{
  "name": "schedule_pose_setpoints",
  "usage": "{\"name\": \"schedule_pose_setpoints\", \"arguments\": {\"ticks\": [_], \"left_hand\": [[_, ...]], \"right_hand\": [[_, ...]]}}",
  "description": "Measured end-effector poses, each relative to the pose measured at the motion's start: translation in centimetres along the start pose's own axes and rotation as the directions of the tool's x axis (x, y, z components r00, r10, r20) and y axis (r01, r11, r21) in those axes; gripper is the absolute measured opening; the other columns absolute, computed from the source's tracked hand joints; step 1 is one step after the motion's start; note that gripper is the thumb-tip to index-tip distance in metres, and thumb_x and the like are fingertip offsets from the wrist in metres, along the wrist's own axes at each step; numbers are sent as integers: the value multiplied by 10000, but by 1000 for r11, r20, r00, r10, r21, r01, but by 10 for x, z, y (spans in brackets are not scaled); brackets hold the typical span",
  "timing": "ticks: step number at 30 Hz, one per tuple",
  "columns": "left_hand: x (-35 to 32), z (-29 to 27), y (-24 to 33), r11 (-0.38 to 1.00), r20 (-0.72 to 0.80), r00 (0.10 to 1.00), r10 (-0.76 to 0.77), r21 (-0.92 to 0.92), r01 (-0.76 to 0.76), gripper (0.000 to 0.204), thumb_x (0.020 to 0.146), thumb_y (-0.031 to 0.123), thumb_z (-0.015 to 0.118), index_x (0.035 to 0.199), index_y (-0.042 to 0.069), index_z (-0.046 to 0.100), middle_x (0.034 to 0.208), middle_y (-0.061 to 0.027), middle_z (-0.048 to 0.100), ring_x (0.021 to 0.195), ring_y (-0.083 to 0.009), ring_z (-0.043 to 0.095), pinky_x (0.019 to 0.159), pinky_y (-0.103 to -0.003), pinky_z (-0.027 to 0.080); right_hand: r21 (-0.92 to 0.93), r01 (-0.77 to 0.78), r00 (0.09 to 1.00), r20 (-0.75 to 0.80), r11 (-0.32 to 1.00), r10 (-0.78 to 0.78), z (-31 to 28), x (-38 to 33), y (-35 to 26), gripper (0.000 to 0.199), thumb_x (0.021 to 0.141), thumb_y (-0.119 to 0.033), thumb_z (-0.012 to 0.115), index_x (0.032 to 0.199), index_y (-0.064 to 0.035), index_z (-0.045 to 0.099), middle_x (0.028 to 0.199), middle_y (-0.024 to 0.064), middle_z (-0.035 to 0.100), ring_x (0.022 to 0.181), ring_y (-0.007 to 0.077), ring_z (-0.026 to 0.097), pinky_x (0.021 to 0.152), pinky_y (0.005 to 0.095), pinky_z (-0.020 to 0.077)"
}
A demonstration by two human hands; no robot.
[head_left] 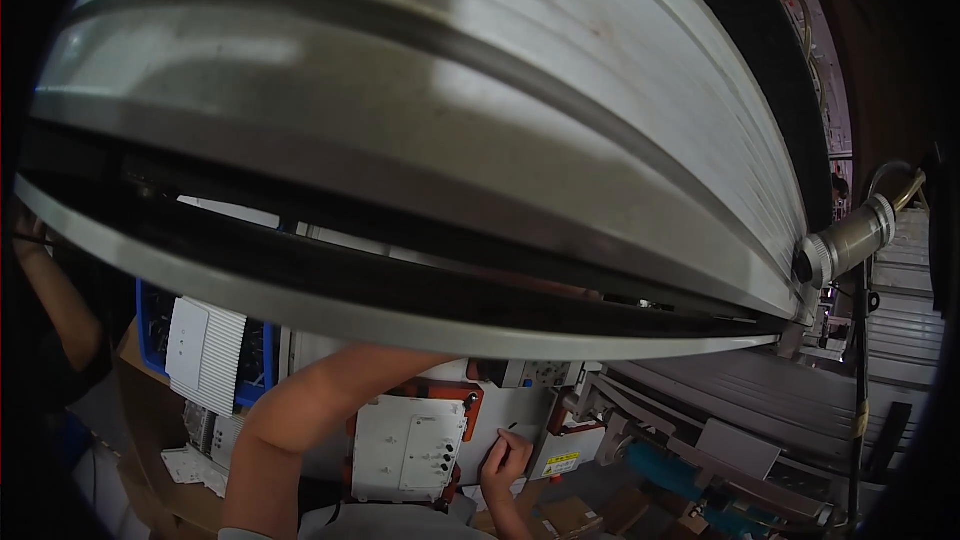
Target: Assembling plastic housings and inserting components using an automated production machine.
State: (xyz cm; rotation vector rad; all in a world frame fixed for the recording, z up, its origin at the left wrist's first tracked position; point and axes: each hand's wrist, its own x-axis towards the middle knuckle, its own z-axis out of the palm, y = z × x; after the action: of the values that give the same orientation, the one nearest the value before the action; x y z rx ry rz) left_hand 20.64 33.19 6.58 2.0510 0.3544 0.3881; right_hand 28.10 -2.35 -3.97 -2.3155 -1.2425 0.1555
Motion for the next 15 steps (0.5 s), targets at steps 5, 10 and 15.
{"name": "schedule_pose_setpoints", "arguments": {"ticks": [5, 10, 15], "left_hand": [[-14, 1, -6, 987, -215, 969, 119, 135, -91, 331, 948, 169, 425, 1257, 116, 531, 961, -161, 647, 733, -326, 637, 645, -427, 492], [-7, 6, -11, 988, -68, 997, 41, 148, -31, 355, 959, 229, 425, 1289, 118, 496, 1001, -149, 643, 877, -259, 637, 751, -363, 500], [-8, 13, -17, 689, -91, 979, 180, 722, -60, 355, 967, 268, 432, 1261, 87, 514, 1144, -113, 603, 1045, -240, 574, 883, -312, 450]], "right_hand": [[43, 33, 999, 22, 999, -34, 5, 3, -9, 172, 852, 22, 534, 997, -11, 622, 898, 144, 565, 808, 292, 542, 718, 357, 445], [43, -12, 999, 48, 999, 10, 3, 1, -7, 149, 868, 12, 510, 986, 6, 600, 924, 151, 544, 840, 276, 535, 759, 342, 436], [42, -27, 999, 39, 999, 26, 1, 3, -7, 151, 864, 17, 508, 984, 8, 600, 924, 152, 542, 847, 280, 538, 763, 343, 439]]}}
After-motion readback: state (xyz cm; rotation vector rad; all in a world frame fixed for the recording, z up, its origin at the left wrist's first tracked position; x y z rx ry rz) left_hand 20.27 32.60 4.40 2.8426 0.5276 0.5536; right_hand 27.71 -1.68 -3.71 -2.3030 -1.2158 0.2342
